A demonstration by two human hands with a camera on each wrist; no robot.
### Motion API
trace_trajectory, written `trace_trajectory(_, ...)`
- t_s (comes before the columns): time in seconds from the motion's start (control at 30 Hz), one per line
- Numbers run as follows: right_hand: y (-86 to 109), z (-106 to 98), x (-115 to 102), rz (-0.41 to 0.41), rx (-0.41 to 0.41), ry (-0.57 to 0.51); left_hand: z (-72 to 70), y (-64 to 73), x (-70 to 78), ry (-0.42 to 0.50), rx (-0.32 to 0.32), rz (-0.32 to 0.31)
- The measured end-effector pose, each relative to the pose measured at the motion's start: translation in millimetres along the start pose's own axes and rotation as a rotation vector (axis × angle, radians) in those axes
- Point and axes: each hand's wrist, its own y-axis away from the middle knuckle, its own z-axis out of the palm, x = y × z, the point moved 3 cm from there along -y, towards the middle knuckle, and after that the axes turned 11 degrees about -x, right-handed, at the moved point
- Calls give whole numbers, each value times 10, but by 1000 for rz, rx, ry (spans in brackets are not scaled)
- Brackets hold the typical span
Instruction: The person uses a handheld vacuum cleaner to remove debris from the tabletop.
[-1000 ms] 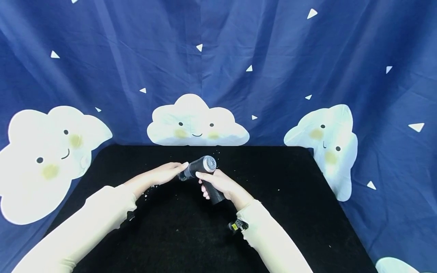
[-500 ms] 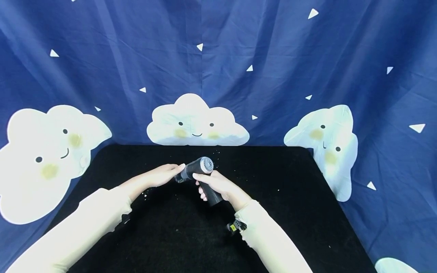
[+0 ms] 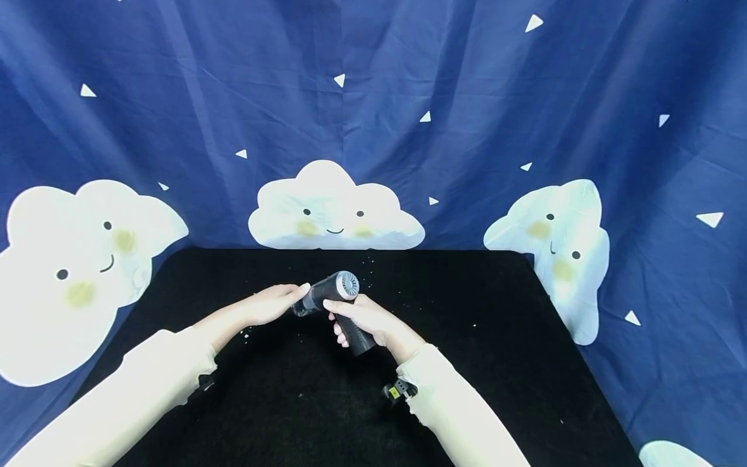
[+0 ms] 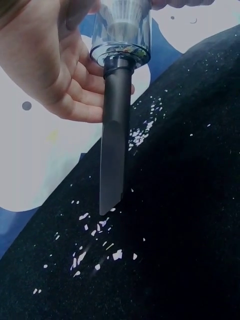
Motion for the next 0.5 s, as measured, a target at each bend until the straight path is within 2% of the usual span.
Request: trace_trajectory(0.5, -38, 70, 23, 0, -50, -31, -22, 122, -36, -14, -44, -35)
